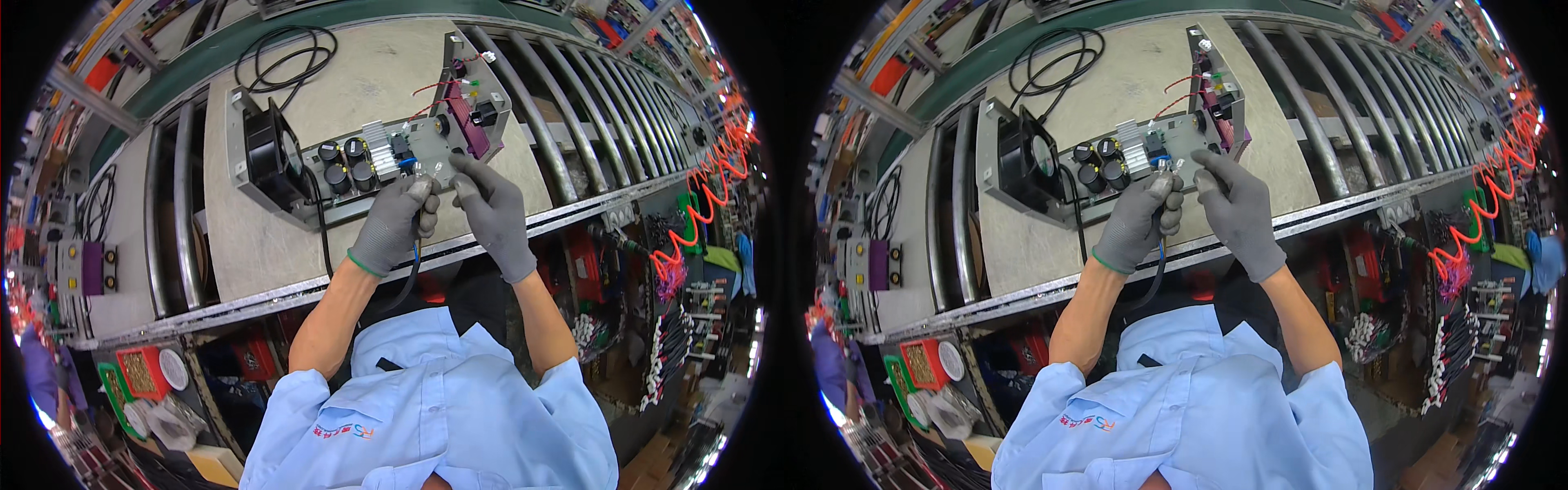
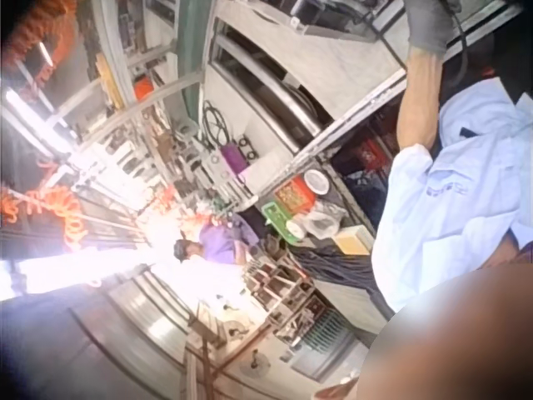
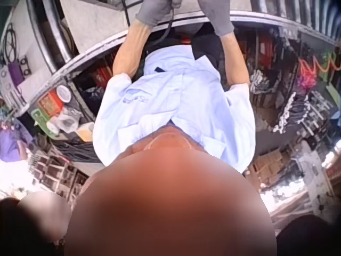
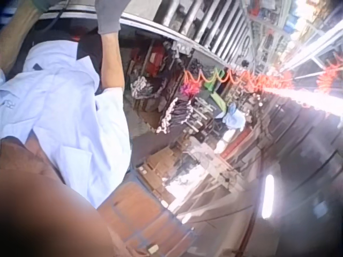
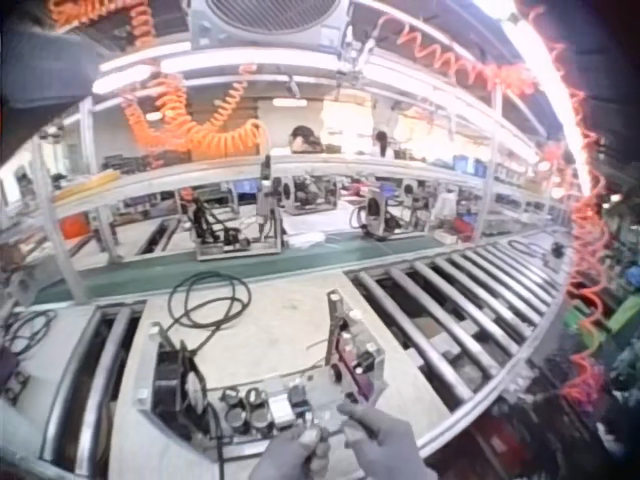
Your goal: Assembling internal components and wiring of a power supply unit on a factory conveyor line.
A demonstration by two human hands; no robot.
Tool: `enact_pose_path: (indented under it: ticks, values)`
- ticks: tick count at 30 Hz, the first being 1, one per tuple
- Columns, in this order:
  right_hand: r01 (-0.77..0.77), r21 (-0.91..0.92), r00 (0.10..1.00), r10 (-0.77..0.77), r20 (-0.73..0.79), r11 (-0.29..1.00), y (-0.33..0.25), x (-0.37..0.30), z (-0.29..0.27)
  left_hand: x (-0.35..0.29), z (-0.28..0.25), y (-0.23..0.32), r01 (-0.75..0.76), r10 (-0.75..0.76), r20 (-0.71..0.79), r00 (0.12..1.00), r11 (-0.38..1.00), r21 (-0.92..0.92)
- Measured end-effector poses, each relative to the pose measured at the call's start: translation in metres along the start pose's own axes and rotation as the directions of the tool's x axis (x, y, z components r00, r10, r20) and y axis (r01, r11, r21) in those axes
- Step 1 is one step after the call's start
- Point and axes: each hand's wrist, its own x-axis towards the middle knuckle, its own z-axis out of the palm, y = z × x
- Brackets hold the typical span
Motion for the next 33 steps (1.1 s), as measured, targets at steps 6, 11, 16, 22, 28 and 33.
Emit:
enact_pose_path:
  ticks: [6, 11, 16, 22, 28, 33]
  values:
    - [0.284, -0.018, 0.958, -0.282, 0.057, 0.959, -0.001, -0.007, -0.002, -0.016, 0.014, 0.004, 0.026, -0.011, -0.09, 0.996, 0.986, 0.165]
    - [0.156, 0.23, 0.984, -0.172, 0.052, 0.96, -0.005, -0.01, -0.014, -0.019, 0.025, 0.006, -0.043, 0.145, -0.163, 0.976, 0.861, 0.507]
    - [-0.16, 0.397, 0.974, 0.078, 0.214, 0.904, -0.01, -0.004, -0.028, -0.012, 0.035, 0.004, -0.206, 0.419, -0.104, 0.902, 0.63, 0.749]
    - [-0.043, 0.452, 0.99, -0.022, 0.139, 0.891, -0.011, 0.005, -0.018, -0.001, 0.029, 0.026, -0.066, 0.096, -0.098, 0.991, 0.96, 0.272]
    - [0.17, 0.278, 0.984, -0.149, -0.096, 0.945, -0.01, 0.014, -0.012, 0.021, 0.035, 0.043, -0.258, 0.437, -0.077, 0.896, 0.656, 0.709]
    - [0.411, -0.352, 0.785, -0.523, -0.334, 0.841, -0.003, 0.035, -0.021, 0.053, 0.033, 0.043, -0.291, 0.632, -0.066, 0.772, 0.444, 0.847]
